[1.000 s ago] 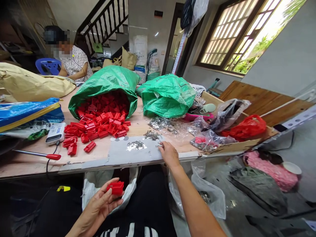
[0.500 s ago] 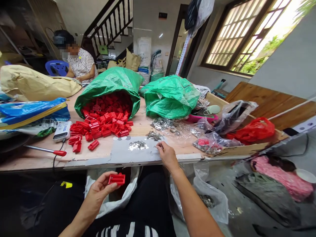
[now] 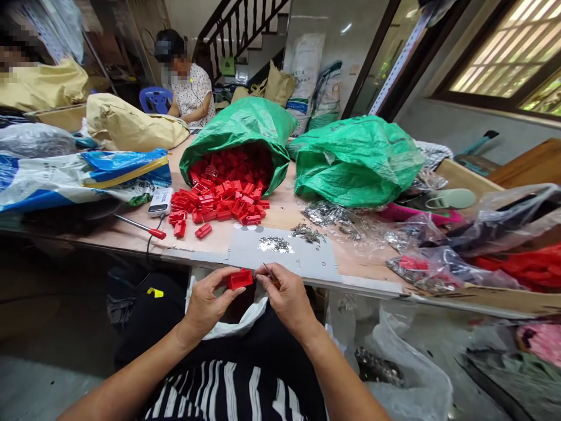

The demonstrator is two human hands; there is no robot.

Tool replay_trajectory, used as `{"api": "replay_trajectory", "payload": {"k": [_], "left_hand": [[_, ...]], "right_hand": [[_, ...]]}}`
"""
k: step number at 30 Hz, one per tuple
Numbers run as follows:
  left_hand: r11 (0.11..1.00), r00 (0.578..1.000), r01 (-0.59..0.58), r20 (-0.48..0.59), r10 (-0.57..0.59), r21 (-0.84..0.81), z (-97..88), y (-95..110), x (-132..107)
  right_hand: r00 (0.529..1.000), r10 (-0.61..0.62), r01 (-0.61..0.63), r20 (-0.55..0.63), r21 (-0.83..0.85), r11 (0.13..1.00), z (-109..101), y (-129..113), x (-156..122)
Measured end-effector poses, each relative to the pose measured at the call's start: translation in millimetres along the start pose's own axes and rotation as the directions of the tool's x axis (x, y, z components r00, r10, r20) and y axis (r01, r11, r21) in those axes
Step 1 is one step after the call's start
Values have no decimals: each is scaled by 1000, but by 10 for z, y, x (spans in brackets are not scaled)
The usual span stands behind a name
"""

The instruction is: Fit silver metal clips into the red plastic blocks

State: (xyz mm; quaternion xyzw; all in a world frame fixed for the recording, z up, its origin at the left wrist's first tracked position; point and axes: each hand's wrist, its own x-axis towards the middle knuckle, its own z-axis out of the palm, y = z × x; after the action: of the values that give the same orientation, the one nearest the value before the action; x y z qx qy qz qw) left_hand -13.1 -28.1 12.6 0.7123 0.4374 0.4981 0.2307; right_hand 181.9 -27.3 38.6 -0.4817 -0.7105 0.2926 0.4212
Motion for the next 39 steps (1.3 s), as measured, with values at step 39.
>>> {"api": "replay_trajectory", "payload": {"k": [39], "left_hand": [[984,987,-153,-36,156,91,48,99,-72]], "right_hand": [[973,-228,227,14,-185,956,184,47,-95]]}}
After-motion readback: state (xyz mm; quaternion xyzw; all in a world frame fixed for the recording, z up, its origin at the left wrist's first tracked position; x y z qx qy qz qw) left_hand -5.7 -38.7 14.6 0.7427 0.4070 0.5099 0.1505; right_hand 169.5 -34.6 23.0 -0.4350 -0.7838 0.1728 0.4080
